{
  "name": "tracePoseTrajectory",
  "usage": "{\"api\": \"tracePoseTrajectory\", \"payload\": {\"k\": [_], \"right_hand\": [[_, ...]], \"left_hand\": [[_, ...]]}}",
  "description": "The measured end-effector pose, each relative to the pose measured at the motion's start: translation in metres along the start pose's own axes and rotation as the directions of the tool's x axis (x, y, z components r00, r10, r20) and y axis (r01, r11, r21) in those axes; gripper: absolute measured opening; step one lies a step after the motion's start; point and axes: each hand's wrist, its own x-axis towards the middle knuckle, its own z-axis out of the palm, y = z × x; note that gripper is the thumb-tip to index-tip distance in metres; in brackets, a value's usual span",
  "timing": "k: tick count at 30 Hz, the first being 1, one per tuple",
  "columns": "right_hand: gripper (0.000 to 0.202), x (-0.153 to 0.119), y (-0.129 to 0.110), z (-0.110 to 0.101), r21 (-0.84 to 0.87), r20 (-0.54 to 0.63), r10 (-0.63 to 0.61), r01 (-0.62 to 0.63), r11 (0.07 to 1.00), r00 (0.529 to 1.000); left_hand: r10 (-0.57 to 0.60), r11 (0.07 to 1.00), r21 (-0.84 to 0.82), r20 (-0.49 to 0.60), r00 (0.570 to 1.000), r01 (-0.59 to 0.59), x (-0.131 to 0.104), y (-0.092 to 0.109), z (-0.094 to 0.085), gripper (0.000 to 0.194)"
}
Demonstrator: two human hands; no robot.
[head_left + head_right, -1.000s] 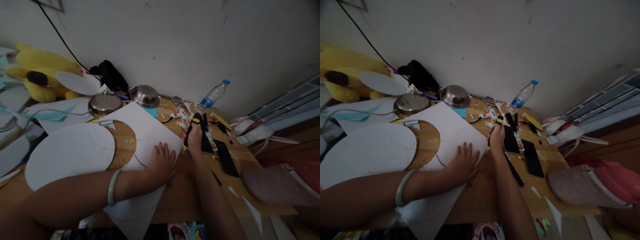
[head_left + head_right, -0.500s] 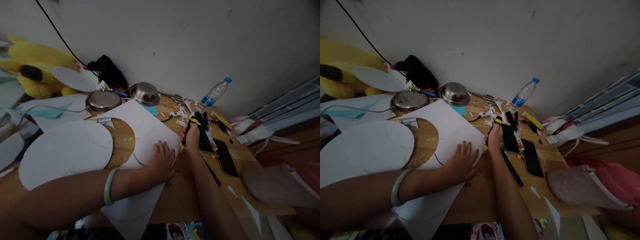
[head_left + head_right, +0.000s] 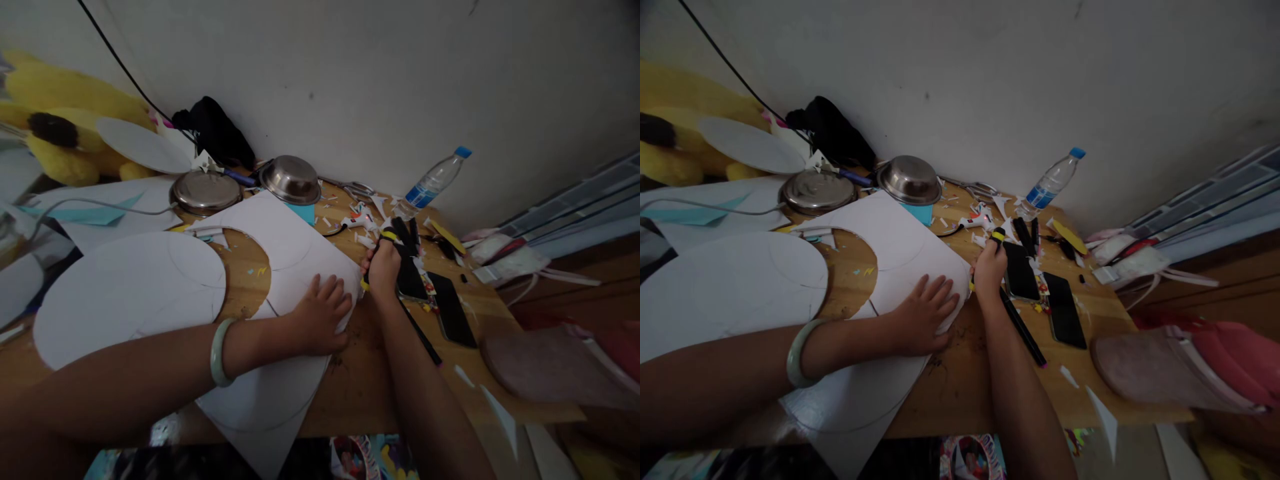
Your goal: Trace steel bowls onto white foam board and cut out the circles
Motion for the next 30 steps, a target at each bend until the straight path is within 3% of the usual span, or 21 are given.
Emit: {"api": "tracePoseTrajectory", "payload": {"k": [14,19,30], "right_hand": [[0.017,0.013,0.003,0.004,-0.023,0.033,0.041,-0.04,0.999,0.999],[0.016,0.013,0.001,0.006,-0.009,0.093,0.057,-0.056,0.998,0.994],[0.018,0.035,0.002,0.018,0.046,0.178,0.063,-0.072,0.996,0.982]], "left_hand": [[0.026,0.999,0.045,0.006,1.0,-0.026,0.001,-0.003,0.002,0.064],[0.037,0.998,0.056,0.058,0.998,-0.04,0.001,-0.002,-0.002,0.064],[0.036,0.998,0.046,0.038,0.999,-0.037,-0.001,-0.002,-0.003,0.063]]}}
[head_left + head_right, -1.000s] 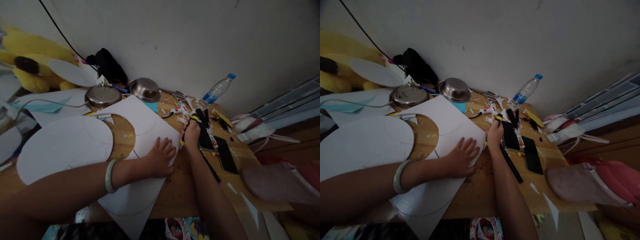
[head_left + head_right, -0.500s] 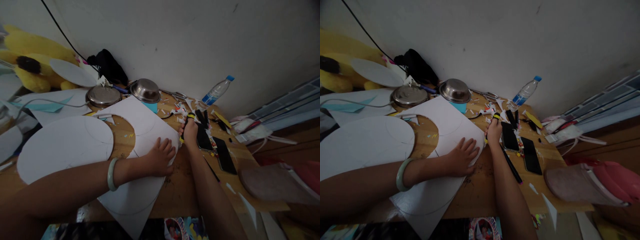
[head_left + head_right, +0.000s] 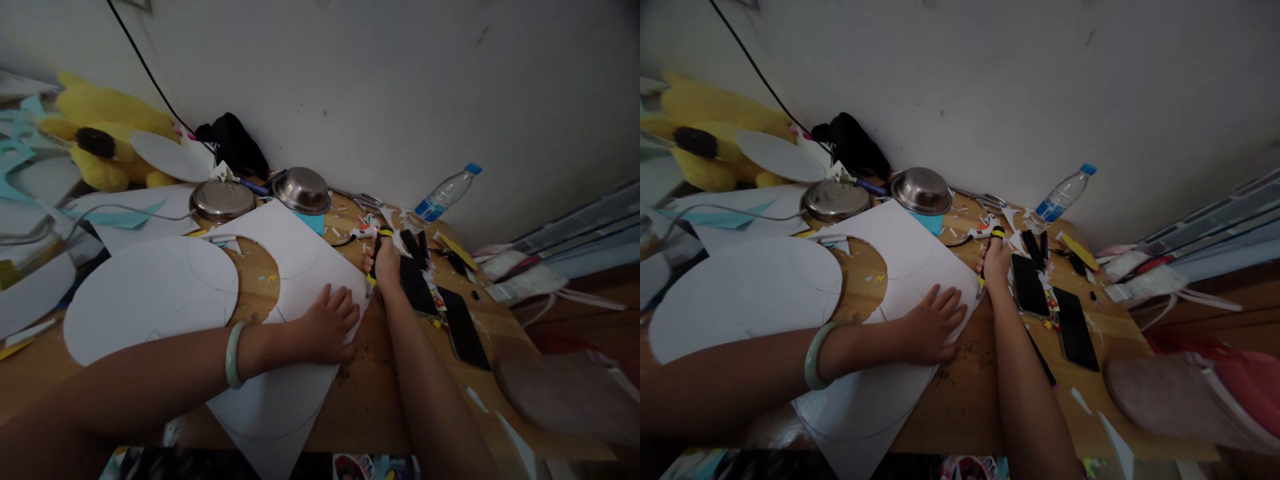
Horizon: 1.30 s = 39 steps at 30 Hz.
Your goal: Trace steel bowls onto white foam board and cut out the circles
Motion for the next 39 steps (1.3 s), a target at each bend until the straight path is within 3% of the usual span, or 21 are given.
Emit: {"api": "tracePoseTrajectory", "payload": {"k": [10,18,30,36,39], "right_hand": [[0.017,-0.007,-0.005,-0.011,0.174,0.169,0.084,-0.113,0.978,0.982],[0.019,-0.012,-0.004,-0.008,0.224,0.135,0.008,-0.039,0.974,0.991],[0.019,-0.008,-0.003,0.001,0.023,0.074,-0.043,0.042,0.999,0.996],[0.018,-0.015,-0.021,-0.009,0.134,-0.046,-0.117,0.123,0.983,0.992],[0.023,-0.018,-0.026,-0.012,0.161,-0.022,-0.104,0.106,0.981,0.994]], "left_hand": [[0.004,0.999,-0.053,-0.112,0.994,-0.009,0.006,-0.01,-0.002,0.065],[0.012,0.994,-0.108,-0.056,0.998,-0.018,0.008,-0.013,0.005,0.072],[0.033,0.996,-0.081,-0.04,0.999,-0.036,0.01,-0.013,0.006,0.071],[0.011,0.996,-0.093,-0.033,0.999,-0.014,0.009,-0.012,0.002,0.07],[0.007,0.995,-0.097,-0.018,1.0,-0.009,0.009,-0.011,0.0,0.07]]}}
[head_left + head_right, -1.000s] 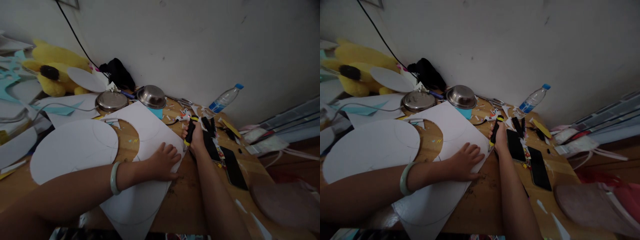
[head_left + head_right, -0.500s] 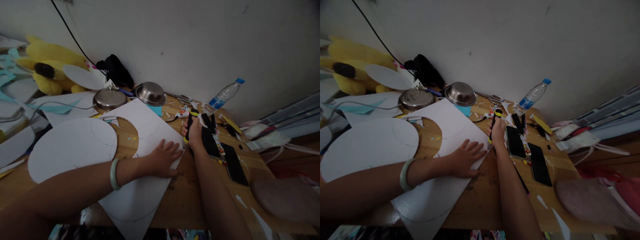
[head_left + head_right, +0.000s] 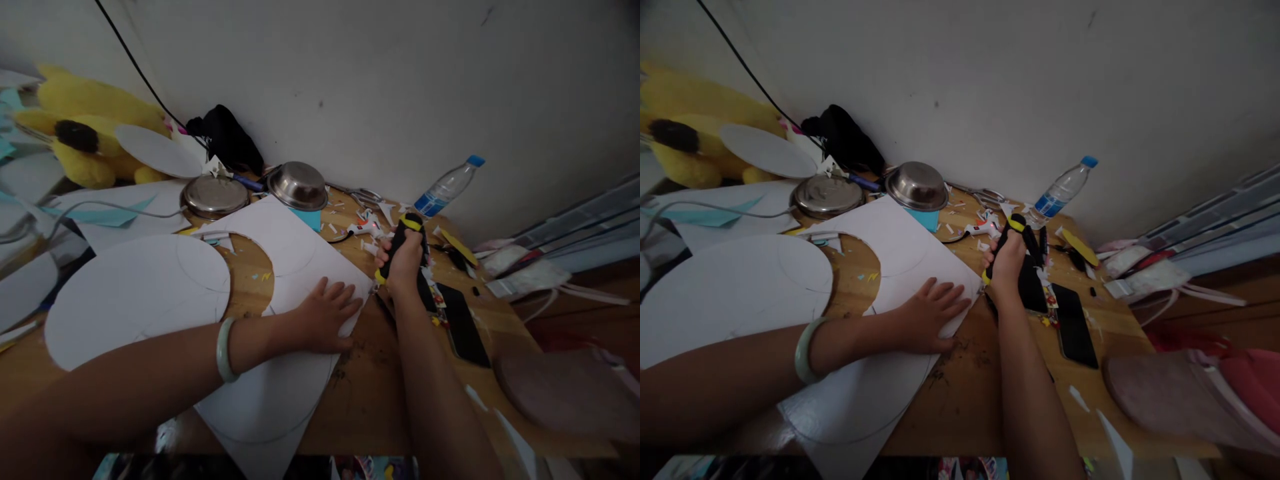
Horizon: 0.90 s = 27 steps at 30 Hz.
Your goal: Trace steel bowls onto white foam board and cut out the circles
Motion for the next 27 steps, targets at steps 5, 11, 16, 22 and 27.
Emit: {"api": "tracePoseTrajectory", "payload": {"k": [5,11,16,22,27], "right_hand": [[0.021,0.001,0.011,0.002,-0.017,0.054,0.076,-0.075,0.997,0.996],[0.024,0.002,0.016,0.0,-0.022,0.072,0.08,-0.078,0.997,0.994],[0.024,0.001,0.016,0.001,-0.035,0.089,0.063,-0.06,0.998,0.994],[0.02,0.0,0.021,0.006,-0.084,0.083,0.034,-0.027,0.996,0.996],[0.018,0.004,0.024,0.009,-0.137,0.078,0.033,-0.022,0.99,0.996]], "left_hand": [[0.001,1.0,0.0,-0.015,1.0,-0.001,0.0,0.0,0.001,0.07],[0.005,1.0,0.003,-0.026,1.0,-0.005,0.0,-0.001,0.004,0.07],[0.006,1.0,-0.002,-0.018,1.0,-0.006,0.0,-0.001,0.002,0.071],[0.013,1.0,0.019,-0.023,1.0,-0.013,0.0,-0.001,0.003,0.069],[0.029,0.999,0.042,-0.023,0.999,-0.028,0.001,-0.001,0.002,0.07]]}}
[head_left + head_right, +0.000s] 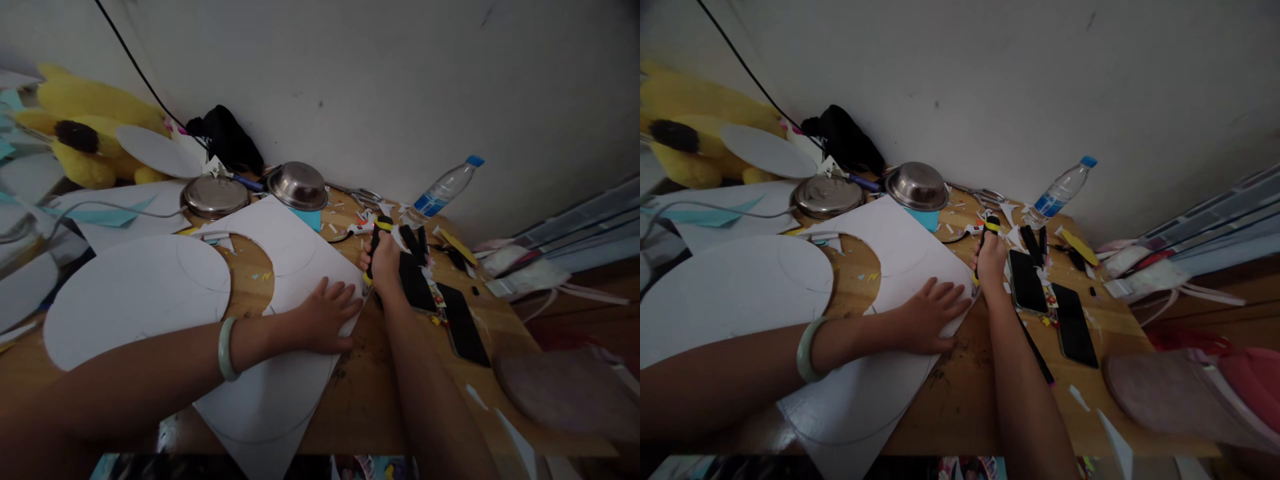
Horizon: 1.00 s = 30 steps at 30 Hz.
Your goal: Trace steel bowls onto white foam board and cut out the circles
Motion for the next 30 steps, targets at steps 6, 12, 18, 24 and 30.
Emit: {"api": "tracePoseTrajectory", "payload": {"k": [6,12,18,24,30], "right_hand": [[0.018,0.009,0.002,0.001,-0.012,-0.012,0.025,-0.025,1.0,1.0],[0.02,0.013,0.003,0.004,-0.013,0.014,0.063,-0.063,0.998,0.998],[0.021,0.016,0.003,0.007,-0.038,0.038,0.063,-0.062,0.997,0.997],[0.019,0.022,0.005,0.01,-0.051,0.09,0.071,-0.067,0.996,0.993],[0.02,0.023,0.003,0.007,-0.016,0.057,0.078,-0.077,0.997,0.995]], "left_hand": [[0.017,1.0,-0.003,0.006,1.0,-0.017,0.001,-0.001,-0.004,0.069],[0.02,1.0,-0.001,0.027,0.999,-0.02,0.0,-0.001,-0.003,0.069],[0.024,1.0,-0.002,0.013,1.0,-0.024,0.002,-0.002,0.0,0.072],[0.012,1.0,-0.015,0.036,0.999,-0.011,0.003,-0.001,-0.001,0.074],[0.019,1.0,0.009,0.018,1.0,-0.019,0.003,-0.002,-0.004,0.071]]}}
